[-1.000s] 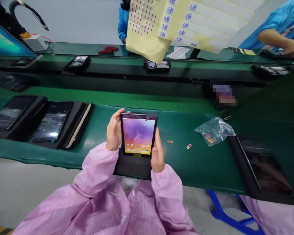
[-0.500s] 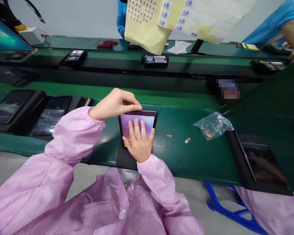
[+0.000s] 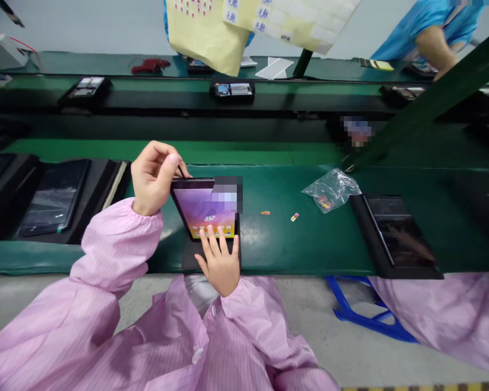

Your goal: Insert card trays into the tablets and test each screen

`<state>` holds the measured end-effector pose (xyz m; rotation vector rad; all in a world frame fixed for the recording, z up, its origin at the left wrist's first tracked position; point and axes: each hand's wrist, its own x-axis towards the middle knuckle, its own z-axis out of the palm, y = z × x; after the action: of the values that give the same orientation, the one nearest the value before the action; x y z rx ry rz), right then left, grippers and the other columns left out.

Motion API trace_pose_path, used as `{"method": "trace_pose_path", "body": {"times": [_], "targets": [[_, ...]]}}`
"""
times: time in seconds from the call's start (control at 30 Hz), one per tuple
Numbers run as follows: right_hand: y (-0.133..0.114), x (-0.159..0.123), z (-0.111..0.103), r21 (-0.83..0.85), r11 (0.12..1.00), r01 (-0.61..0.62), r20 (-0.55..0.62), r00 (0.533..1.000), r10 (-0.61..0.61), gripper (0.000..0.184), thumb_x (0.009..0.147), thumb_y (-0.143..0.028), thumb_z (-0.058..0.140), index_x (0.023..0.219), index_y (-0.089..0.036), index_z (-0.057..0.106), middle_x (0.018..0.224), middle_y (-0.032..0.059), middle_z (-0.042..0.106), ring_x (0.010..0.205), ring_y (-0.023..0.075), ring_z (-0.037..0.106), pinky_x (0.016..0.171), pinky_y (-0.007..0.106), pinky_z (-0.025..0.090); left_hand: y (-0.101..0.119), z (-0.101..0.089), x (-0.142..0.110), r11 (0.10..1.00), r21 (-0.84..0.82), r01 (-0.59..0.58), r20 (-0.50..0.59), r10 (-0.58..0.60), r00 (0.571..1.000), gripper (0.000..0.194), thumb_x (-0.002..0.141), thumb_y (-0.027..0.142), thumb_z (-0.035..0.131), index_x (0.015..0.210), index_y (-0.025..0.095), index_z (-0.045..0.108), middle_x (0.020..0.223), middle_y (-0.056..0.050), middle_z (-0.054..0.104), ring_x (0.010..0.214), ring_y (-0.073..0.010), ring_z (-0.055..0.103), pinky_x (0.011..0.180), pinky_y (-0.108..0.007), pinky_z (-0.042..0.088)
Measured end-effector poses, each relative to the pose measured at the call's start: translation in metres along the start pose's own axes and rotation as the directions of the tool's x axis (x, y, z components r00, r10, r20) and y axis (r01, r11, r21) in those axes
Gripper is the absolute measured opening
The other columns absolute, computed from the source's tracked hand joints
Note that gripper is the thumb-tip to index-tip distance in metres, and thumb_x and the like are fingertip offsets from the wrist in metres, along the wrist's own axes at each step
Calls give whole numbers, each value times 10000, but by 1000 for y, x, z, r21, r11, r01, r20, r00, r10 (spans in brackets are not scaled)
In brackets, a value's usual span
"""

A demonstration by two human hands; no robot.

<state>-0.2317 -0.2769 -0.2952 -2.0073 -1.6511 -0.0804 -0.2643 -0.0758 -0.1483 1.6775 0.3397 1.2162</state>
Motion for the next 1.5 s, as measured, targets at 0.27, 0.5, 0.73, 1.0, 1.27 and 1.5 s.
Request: {"method": "trace_pose_path", "body": {"times": [0.27,0.5,0.73,1.0,1.27,1.5], "targets": [[125,-5,-70,-19,959,-284,-402,880,253,364,892,-350,519,1197,-209,659,1269,129,626,1217,287,546,1076,498,374,-24,9,-1,990,-88,-106,-145,93,985,275,883,451,608,805,196,541,607,57,586,490,-58,576,488,-185,442],[247,3,-102,212,798,-564,-101,799,592,449,778,-525,562,981,-144,688,878,96,660,670,160,585,672,342,526,-24,12,-1,988,-97,-123,-197,102,975,226,893,443,605,879,217,598,634,62,582,497,-32,551,476,-195,447],[254,24,-89,236,764,-601,-12,784,621,529,591,-657,682,798,-171,682,695,29,595,575,131,482,705,375,468,-19,14,-3,992,-107,-71,-227,45,973,255,894,457,589,909,203,589,664,56,585,479,-34,549,484,-157,491],[236,44,-111,438,666,-604,54,757,651,617,432,-760,726,617,-186,597,562,58,641,506,175,584,546,365,508,-4,14,-13,993,-116,-20,-168,0,986,223,906,421,573,925,200,584,700,40,586,511,-49,596,517,-158,531],[70,104,-184,696,704,-141,-185,913,365,213,765,-267,775,945,-219,673,762,26,753,719,173,736,717,288,614,24,21,-46,980,-196,46,-207,-87,975,150,931,369,546,963,227,581,692,47,570,539,-75,640,521,-182,544],[-10,145,-187,416,899,139,-75,990,-119,33,843,-272,696,828,-247,710,782,-66,754,677,101,724,650,164,592,31,29,-52,964,-266,14,-352,-111,929,115,945,324,529,932,235,600,664,40,514,548,-47,527,500,-128,503]]}}
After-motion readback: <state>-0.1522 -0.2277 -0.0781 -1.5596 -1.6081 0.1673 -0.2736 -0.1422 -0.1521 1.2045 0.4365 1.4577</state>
